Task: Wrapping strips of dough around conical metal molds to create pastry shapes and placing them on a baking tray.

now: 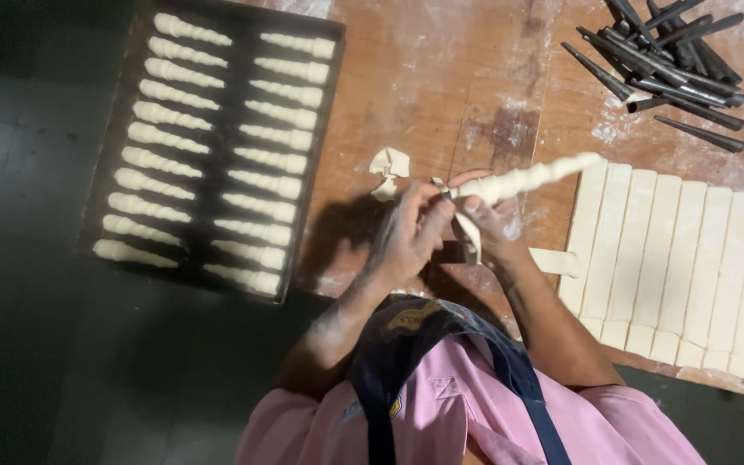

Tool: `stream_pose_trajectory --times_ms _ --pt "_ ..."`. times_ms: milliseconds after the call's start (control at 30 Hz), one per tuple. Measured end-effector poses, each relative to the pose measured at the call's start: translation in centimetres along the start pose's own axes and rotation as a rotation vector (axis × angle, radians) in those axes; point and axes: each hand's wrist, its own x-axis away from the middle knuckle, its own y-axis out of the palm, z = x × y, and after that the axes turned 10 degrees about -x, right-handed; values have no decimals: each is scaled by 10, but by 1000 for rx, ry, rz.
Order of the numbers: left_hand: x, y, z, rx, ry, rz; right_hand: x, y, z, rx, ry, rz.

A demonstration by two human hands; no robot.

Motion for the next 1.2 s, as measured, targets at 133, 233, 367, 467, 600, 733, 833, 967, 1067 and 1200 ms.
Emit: stream_pose_trajectory --times_ms 133,233,367,467,600,733,833,967,1067,1200 --pt "4 -13 4 -830 575 97 2 6 -15 -494 398 67" --pt "10 -18 19 -1125 696 129 3 11 -23 -552 503 27" --pt "14 -17 9 -648 726 177 9 15 -23 -380 293 -34" --pt "14 -13 4 89 185 -88 15 0 7 -231 101 0" --pt "9 -16 -44 830 -214 -171 7 -6 5 -121 85 -83" --pt "12 -28 -76 746 -372 -194 2 -16 5 58 362 -301" --pt "13 -40 -57 -23 -24 50 -1 -14 7 275 472 -345" --pt "5 -54 -51 -174 11 -247 -9 -7 12 605 -5 -682" --pt "7 -65 -82 146 -92 -290 -6 2 3 641 621 -510" --pt "15 -52 -63 354 -112 -269 3 -1 11 369 796 -379"
